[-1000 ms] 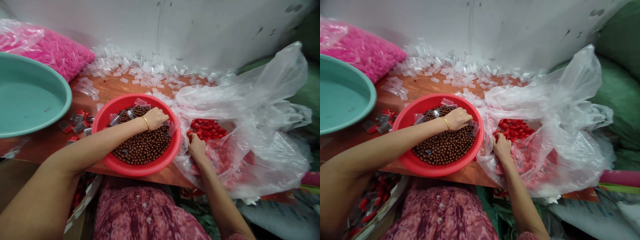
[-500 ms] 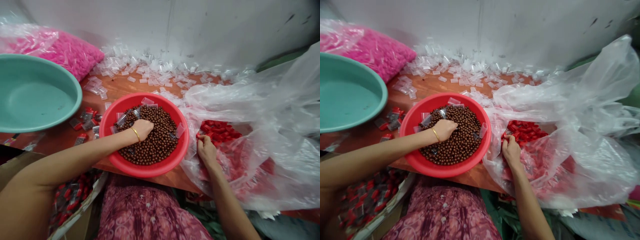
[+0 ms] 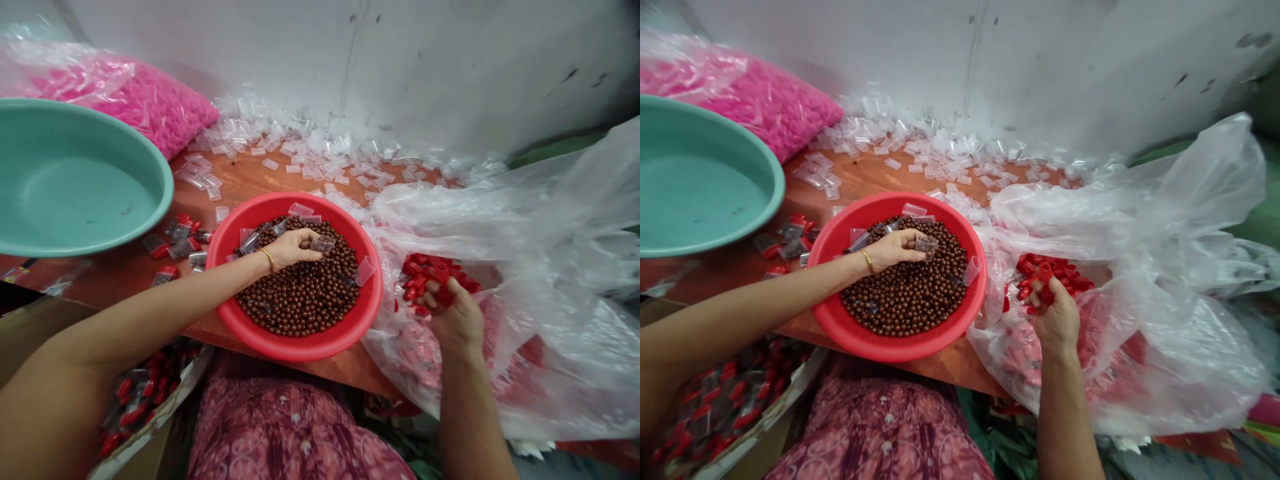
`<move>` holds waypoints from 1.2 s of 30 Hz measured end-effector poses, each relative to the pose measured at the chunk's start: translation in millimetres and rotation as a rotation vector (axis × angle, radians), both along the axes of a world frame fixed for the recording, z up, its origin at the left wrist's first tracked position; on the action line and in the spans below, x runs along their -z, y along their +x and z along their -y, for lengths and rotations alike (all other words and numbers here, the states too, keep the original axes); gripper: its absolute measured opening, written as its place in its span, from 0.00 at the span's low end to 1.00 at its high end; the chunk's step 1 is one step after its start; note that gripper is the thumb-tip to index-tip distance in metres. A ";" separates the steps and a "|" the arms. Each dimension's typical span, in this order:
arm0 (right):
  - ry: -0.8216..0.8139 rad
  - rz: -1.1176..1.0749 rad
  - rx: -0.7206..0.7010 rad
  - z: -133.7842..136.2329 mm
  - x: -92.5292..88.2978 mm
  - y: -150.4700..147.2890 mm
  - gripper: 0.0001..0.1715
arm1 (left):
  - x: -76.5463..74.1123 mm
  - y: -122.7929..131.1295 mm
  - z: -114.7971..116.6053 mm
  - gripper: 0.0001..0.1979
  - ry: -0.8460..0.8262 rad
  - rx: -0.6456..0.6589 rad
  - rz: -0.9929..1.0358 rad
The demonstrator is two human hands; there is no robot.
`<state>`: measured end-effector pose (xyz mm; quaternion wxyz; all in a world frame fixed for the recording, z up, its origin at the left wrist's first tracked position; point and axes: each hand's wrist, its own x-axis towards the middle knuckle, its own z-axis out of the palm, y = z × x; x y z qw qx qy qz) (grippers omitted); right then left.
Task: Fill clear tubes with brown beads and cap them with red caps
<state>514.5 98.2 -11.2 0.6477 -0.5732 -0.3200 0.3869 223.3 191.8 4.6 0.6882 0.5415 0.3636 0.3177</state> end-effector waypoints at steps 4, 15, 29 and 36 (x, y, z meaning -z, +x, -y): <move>0.067 -0.018 -0.088 5.5 -27.6 -28.5 0.14 | -10.9 -11.5 13.3 0.19 -0.079 -0.040 0.093; 0.164 0.450 -0.511 -22.4 -43.6 -127.6 0.19 | -22.2 -13.3 45.5 0.18 0.029 0.113 0.068; 0.028 0.188 -0.515 -22.9 -36.4 -137.5 0.24 | -24.1 -9.7 44.4 0.06 0.278 0.129 -0.108; -0.049 0.072 -0.607 -21.6 -38.9 -140.0 0.26 | -21.2 -12.8 43.0 0.07 0.317 0.124 -0.155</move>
